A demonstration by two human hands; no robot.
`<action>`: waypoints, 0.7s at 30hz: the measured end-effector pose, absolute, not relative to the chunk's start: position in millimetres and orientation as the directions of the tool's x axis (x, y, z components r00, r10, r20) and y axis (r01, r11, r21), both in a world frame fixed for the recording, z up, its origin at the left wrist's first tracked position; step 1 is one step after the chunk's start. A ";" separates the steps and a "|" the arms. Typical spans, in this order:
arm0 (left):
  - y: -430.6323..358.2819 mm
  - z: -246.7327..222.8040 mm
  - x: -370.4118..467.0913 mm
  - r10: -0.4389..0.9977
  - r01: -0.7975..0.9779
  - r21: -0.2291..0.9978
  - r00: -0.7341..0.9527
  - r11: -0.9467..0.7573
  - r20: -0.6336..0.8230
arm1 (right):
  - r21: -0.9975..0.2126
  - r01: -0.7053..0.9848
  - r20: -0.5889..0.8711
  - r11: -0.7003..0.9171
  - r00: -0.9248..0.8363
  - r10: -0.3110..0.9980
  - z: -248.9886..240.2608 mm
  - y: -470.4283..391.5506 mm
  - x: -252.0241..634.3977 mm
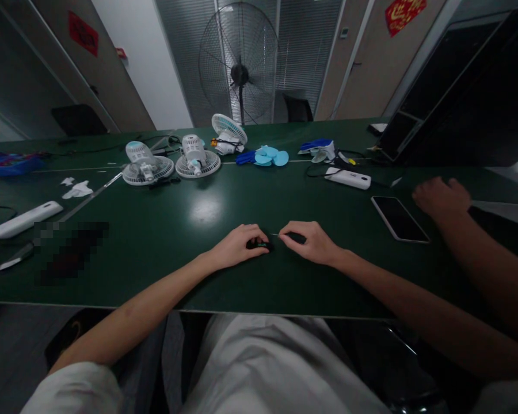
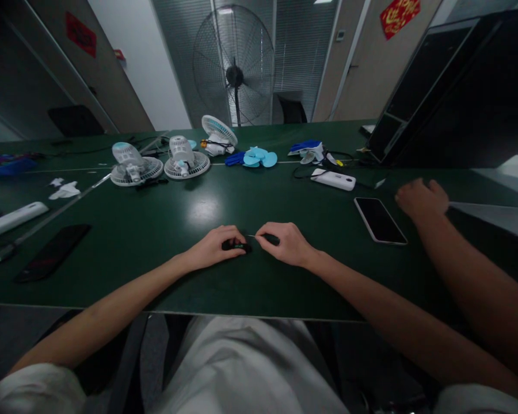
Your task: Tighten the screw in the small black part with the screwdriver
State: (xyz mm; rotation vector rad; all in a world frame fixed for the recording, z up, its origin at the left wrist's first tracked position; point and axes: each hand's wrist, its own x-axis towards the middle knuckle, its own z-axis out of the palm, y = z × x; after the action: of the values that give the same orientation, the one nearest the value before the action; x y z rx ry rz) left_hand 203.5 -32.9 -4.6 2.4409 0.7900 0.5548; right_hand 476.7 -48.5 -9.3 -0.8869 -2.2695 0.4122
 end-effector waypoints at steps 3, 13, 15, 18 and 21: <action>-35.3 -2.2 201.5 0.623 0.414 0.577 0.750 -0.704 0.222 | -0.480 0.489 0.436 0.728 -0.587 0.682 -9.7 -48.6 476.7; -33.3 6.0 172.0 0.637 0.419 0.597 0.741 -0.685 0.210 | -0.536 0.502 0.389 0.679 -0.567 0.726 -4.3 -48.0 479.7; -27.7 6.7 150.1 0.700 0.473 0.610 0.687 -0.636 0.197 | -0.553 0.498 0.377 0.668 -0.566 0.733 -3.5 -48.4 480.1; -15.8 8.4 103.5 0.820 0.604 0.601 0.550 -0.523 0.159 | -0.560 0.488 0.368 0.669 -0.576 0.729 -3.0 -48.6 480.5; -1.2 9.5 44.9 0.927 0.740 0.565 0.347 -0.364 0.144 | -0.558 0.490 0.369 0.670 -0.576 0.729 -3.0 -47.9 480.5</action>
State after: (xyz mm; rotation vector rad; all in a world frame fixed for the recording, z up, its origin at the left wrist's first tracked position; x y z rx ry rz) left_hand 44.9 -1.2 9.5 2.2135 1.4624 0.6313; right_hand 480.5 -47.9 -3.0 -0.9380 -2.2992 0.5371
